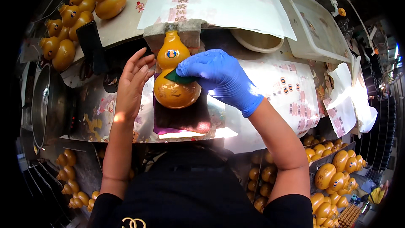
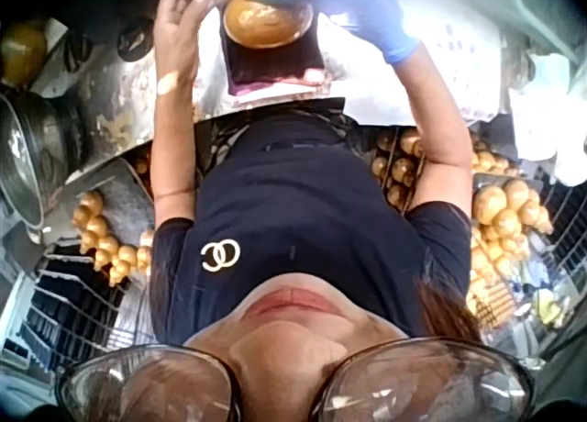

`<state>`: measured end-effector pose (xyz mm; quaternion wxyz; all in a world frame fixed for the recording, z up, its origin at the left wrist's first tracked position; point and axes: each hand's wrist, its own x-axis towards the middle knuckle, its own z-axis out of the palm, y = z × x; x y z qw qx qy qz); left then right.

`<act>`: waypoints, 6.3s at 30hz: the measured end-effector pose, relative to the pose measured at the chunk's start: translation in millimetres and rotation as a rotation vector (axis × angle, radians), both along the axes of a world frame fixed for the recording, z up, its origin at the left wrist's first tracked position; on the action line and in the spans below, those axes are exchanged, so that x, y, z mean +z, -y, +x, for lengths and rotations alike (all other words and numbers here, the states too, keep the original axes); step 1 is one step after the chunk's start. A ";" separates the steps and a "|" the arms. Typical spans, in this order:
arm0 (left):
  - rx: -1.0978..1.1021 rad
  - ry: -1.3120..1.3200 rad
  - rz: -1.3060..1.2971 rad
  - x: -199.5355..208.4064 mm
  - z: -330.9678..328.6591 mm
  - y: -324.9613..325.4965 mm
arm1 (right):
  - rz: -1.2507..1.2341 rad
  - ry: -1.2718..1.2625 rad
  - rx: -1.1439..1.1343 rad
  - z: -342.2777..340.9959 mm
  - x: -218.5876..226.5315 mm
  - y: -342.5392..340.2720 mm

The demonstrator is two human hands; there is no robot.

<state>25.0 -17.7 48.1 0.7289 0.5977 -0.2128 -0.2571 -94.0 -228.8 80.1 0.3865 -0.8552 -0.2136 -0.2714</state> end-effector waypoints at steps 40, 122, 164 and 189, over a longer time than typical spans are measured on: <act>-0.104 0.101 0.034 -15.0 -42.6 9.9 | 0.857 -0.394 -0.672 -38.2 -45.8 -44.7; -0.086 -0.045 0.114 18.7 24.0 53.0 | 0.403 -0.091 -0.662 33.0 17.7 28.6; 1.895 0.795 1.091 112.2 -209.2 -780.1 | 0.524 -0.417 -0.224 78.2 -36.3 -159.2; 1.615 0.597 1.383 -26.9 -173.9 -824.4 | 0.480 -0.432 -0.282 59.8 -20.5 -251.5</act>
